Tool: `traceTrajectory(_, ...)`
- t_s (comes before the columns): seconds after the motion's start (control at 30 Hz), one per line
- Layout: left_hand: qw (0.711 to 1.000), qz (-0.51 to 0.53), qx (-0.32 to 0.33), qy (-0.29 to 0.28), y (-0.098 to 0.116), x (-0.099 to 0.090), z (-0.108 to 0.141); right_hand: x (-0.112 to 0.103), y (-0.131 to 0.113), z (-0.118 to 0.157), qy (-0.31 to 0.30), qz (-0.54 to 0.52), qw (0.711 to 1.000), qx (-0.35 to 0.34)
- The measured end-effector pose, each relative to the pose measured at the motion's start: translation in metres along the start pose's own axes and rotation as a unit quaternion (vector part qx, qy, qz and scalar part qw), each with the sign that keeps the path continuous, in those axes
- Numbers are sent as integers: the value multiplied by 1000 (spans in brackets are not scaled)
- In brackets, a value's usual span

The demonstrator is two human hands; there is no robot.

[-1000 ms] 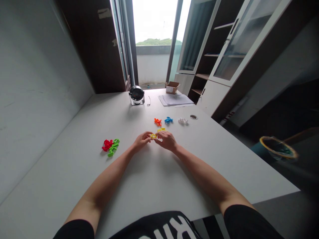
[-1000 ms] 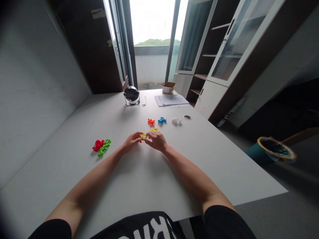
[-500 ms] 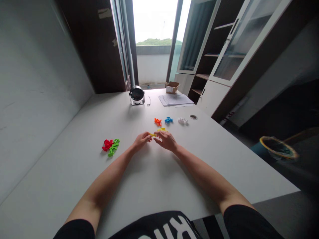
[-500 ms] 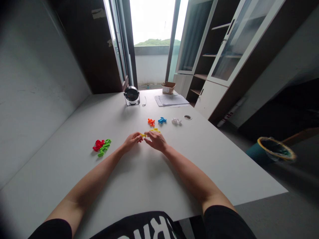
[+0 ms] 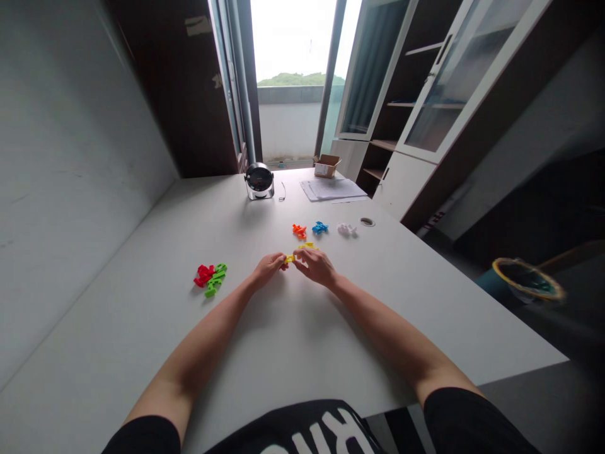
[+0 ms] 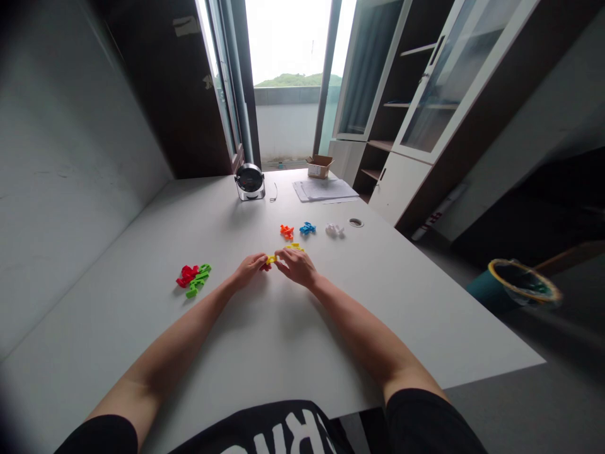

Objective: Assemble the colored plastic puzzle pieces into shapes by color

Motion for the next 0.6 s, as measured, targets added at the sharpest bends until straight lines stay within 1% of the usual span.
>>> traceTrajectory(0.6,1000,15,6,12,-6,1,0,0,1,1,4,-3,1000,0)
Point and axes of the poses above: each hand's wrist, its own z-axis away from the middle knuckle, its own x-axis out of the palm, y = z × x, the point moved 5 cm from there along -z, towards the middle knuckle, and after that the axes turned 2 degrees about -z, right-handed, at the moved point
